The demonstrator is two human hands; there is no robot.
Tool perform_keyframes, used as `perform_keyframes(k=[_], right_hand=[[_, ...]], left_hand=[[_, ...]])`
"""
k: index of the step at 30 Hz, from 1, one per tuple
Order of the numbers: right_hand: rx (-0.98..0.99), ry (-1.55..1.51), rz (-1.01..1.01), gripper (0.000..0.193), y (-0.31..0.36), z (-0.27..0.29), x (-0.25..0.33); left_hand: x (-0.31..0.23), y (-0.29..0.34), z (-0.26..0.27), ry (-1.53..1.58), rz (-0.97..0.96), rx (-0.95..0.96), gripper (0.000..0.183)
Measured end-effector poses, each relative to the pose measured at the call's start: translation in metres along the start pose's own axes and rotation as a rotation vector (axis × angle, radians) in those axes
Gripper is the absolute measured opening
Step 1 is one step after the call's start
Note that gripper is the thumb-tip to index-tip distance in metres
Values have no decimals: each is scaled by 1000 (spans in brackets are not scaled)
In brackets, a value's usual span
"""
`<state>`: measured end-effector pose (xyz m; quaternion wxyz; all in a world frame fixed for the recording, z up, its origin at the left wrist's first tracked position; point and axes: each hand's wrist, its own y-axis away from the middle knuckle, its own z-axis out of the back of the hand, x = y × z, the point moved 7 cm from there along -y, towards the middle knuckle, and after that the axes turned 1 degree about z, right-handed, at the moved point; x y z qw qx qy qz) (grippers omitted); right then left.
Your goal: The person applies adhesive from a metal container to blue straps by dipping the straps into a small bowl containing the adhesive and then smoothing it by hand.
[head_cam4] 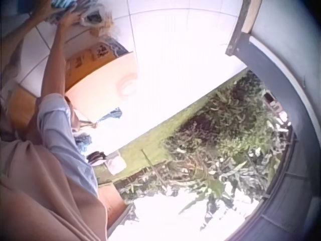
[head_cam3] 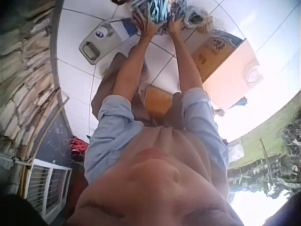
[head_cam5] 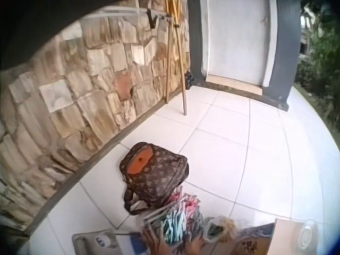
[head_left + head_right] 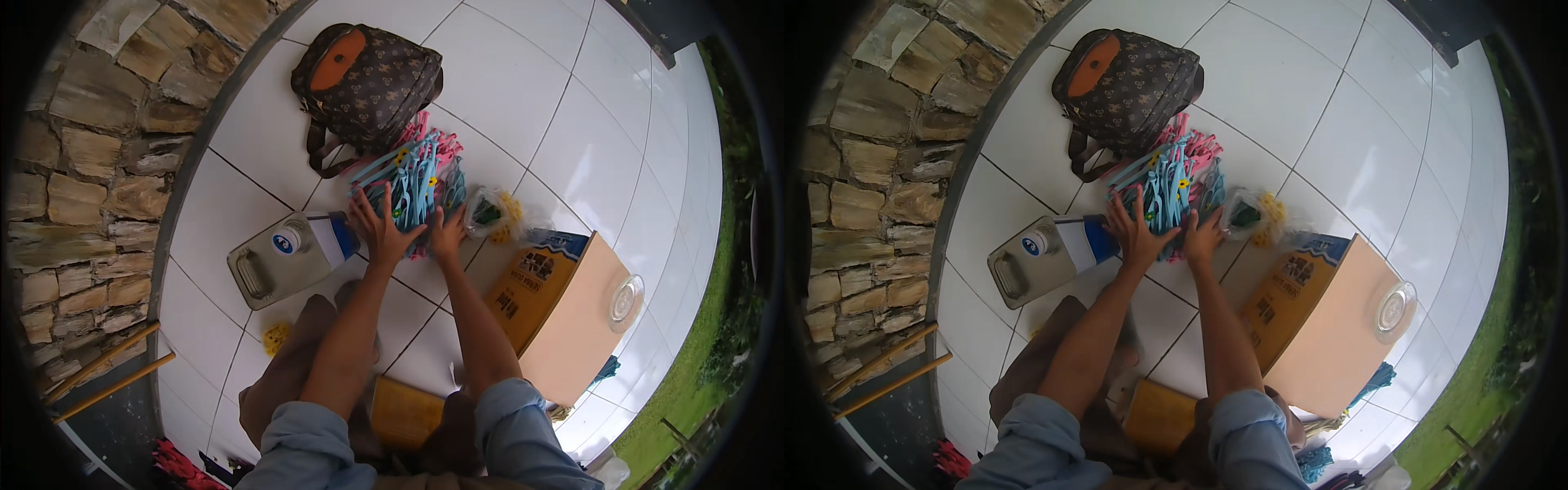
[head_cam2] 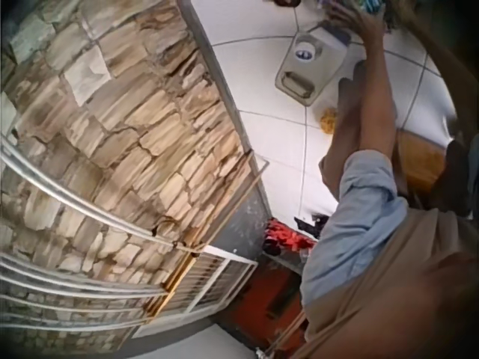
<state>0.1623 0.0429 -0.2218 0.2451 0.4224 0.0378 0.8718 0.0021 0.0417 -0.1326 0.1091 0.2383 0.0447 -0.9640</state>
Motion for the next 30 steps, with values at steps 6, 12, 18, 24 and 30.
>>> perform_keyframes(k=[6,12,18,24,30], right_hand=[[115,-64,-88,74,7,-9,22],[198,-436,-5,65,-5,-8,57],[308,-469,108,69,-27,-6,51],[308,49,106,72,-5,18,44],[670,235,507,42,18,97,65]], left_hand=[[0,-11,-9,-10,-24,-38,102],[-31,-37,-21,-116,-31,160,84],[-38,-49,-22,-113,38,241,83],[-49,-33,-1,-34,-29,215,100],[-97,-14,12,-67,-219,561,80]])
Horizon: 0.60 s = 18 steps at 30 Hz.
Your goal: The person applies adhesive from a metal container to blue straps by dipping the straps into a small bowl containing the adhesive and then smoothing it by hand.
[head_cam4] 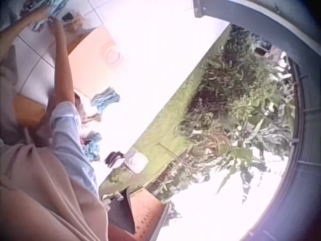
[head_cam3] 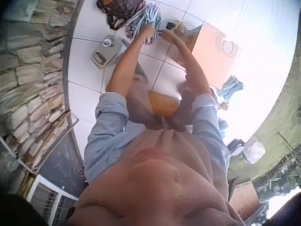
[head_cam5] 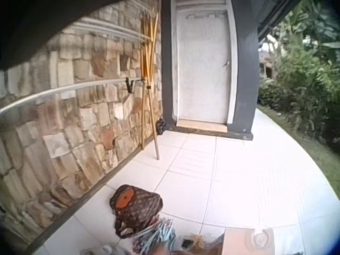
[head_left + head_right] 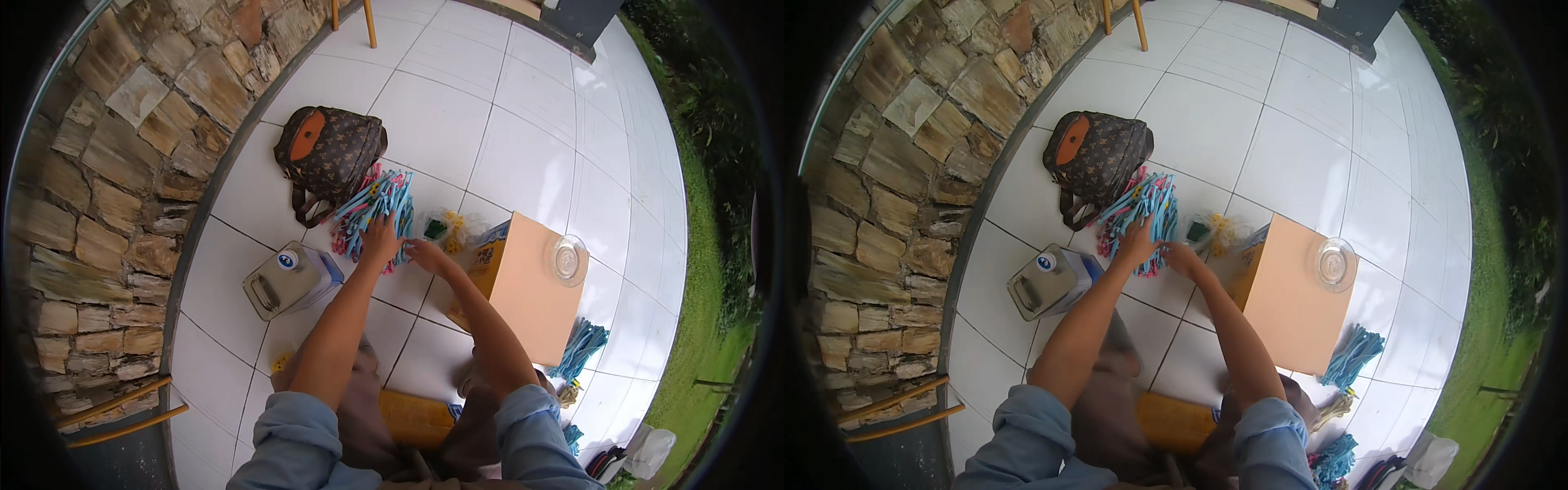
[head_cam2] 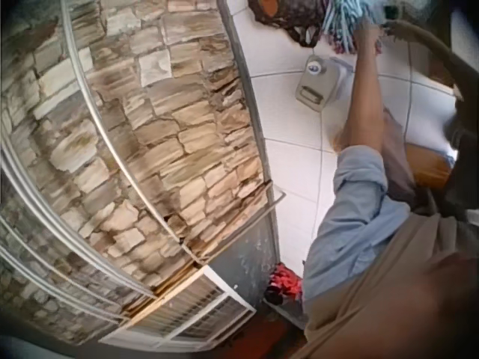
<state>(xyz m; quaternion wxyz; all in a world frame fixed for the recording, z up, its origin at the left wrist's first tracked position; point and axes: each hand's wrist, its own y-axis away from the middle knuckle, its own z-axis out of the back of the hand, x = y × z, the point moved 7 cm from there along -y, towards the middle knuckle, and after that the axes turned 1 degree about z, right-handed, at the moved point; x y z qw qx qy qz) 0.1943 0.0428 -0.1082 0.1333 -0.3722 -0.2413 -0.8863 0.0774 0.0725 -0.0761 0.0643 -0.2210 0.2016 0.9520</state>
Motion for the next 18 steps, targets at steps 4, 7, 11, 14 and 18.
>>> perform_keyframes(k=[4,7,11,14,18], right_hand=[[0,0,30,20,83,58,77],[-321,-164,-28,18,176,134,70],[-873,-476,18,30,284,164,95],[-995,-358,-173,32,341,160,35],[-1022,-422,-174,33,341,150,31]], left_hand=[[-33,15,16,290,-229,266,63],[-129,57,52,535,-465,132,42],[-140,114,59,956,-518,102,25],[-200,158,30,624,-550,11,16],[-252,198,16,75,-804,-3,11]])
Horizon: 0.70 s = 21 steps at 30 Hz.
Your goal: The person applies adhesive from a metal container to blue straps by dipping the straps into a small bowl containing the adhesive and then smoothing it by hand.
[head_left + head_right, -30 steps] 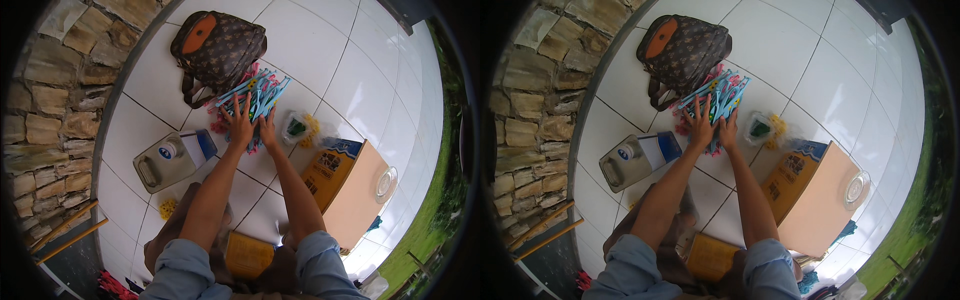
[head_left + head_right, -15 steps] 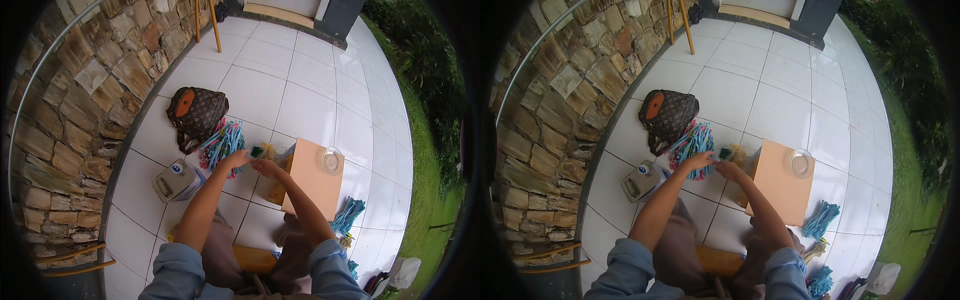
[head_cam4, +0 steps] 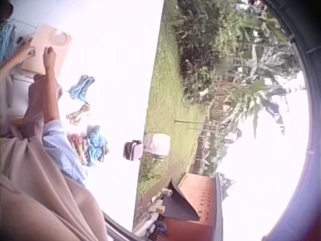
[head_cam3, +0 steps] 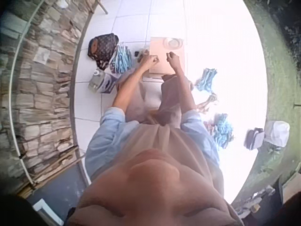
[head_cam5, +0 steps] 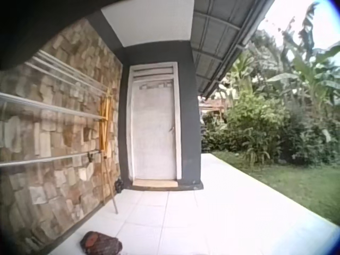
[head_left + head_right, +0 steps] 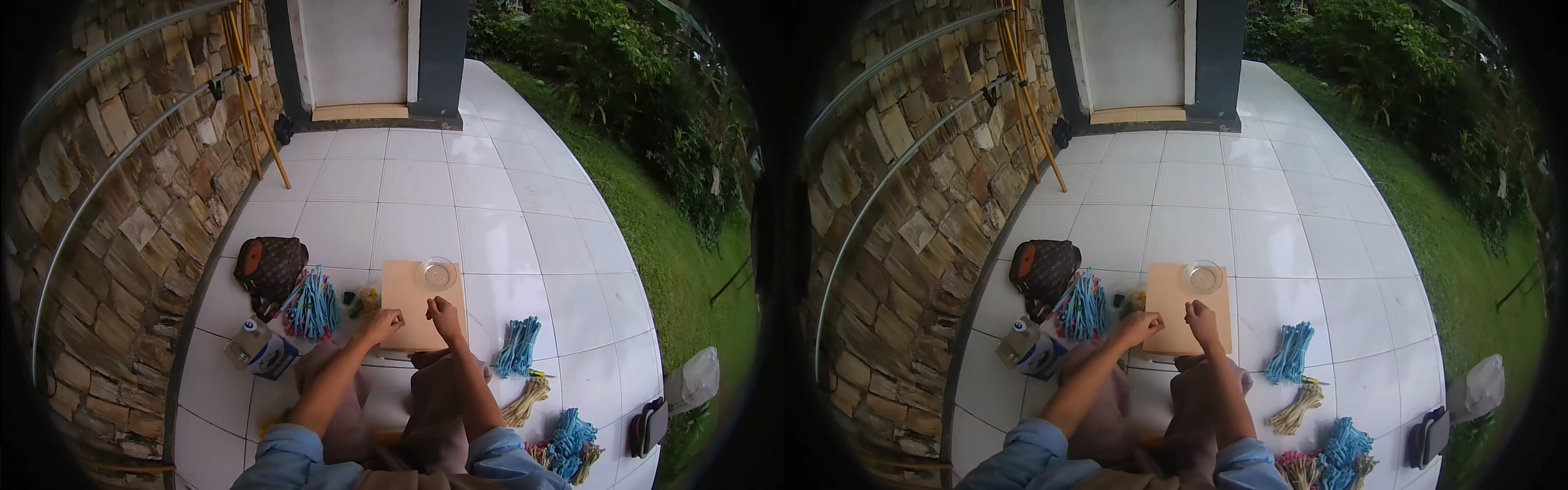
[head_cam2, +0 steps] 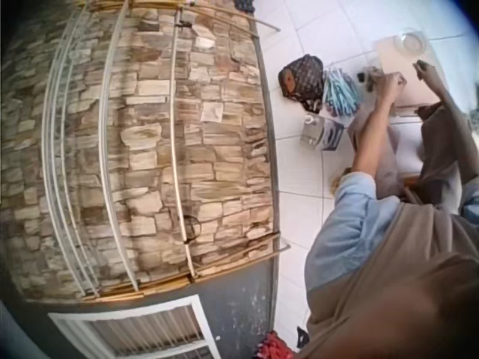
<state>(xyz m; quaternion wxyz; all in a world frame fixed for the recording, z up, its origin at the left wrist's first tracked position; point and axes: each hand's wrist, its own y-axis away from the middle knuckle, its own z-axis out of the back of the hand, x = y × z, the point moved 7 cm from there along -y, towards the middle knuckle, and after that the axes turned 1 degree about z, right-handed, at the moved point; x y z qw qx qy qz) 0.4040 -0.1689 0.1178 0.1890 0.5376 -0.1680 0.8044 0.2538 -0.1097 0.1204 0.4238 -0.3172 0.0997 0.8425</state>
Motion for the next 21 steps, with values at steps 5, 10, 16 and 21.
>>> perform_keyframes(k=[5,10,16,21], right_hand=[[170,205,196,29,0,-36,2],[172,215,397,25,-4,-97,38],[470,-11,462,11,33,-232,70],[900,-7,394,31,78,-337,70]], left_hand=[[-13,-15,24,243,131,-186,12],[14,24,61,144,73,-362,12],[112,148,140,33,344,-526,11],[158,228,195,-9,520,-682,12]])
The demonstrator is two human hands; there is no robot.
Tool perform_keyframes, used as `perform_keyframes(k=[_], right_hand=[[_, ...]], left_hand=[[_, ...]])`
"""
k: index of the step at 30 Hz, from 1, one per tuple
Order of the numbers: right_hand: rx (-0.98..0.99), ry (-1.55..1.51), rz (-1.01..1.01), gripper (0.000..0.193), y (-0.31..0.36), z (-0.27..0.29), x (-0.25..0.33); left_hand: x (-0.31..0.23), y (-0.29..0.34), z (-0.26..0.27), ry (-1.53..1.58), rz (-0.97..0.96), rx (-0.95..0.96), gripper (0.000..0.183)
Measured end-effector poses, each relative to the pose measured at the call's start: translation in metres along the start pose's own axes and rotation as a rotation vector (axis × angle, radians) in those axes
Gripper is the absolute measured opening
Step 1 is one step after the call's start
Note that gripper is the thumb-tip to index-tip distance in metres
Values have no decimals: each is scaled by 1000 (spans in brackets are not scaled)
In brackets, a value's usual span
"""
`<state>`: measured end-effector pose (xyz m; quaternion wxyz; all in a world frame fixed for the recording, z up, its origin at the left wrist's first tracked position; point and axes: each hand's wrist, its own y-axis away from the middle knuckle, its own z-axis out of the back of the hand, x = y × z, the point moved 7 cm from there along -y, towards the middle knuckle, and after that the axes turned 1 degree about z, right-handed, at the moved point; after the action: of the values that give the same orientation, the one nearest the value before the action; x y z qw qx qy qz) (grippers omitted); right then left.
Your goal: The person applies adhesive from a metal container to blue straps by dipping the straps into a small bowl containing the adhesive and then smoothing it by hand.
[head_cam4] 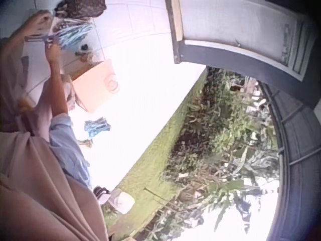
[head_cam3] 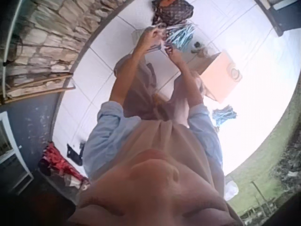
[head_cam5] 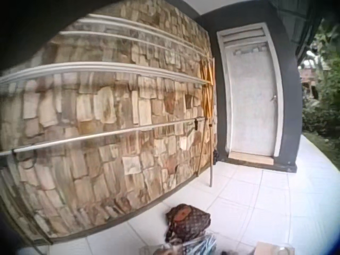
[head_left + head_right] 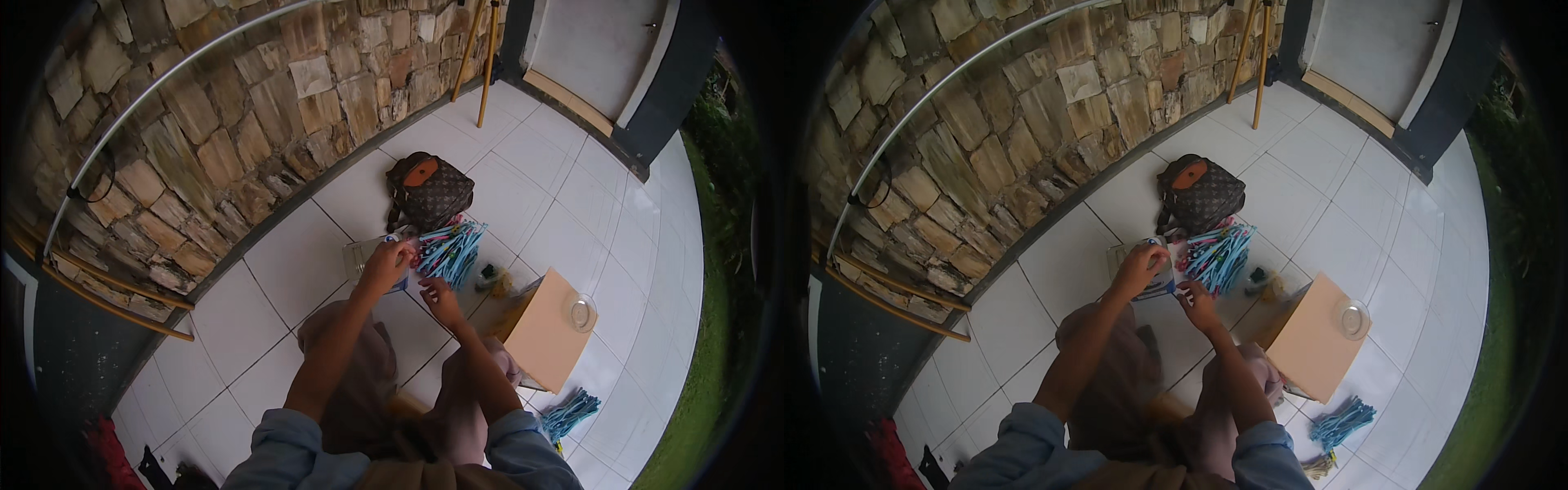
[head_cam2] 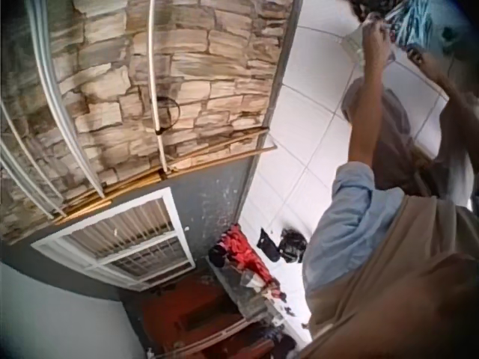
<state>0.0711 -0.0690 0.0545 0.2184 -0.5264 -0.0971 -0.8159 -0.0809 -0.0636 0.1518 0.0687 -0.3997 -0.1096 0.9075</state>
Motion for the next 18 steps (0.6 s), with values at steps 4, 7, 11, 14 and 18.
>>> perform_keyframes(k=[4,7,11,14,18], right_hand=[[91,91,158,57,-29,-50,8],[-93,226,233,80,-62,-57,4],[-73,89,147,101,-101,-69,-25],[25,-104,114,109,-111,-82,-37],[50,-53,-50,102,-112,-87,-46]], left_hand=[[87,23,19,-271,390,-50,31],[132,33,14,-308,726,2,49],[163,30,-8,-255,972,88,58],[180,30,-19,90,1129,46,59],[203,37,-17,40,1046,26,57]])
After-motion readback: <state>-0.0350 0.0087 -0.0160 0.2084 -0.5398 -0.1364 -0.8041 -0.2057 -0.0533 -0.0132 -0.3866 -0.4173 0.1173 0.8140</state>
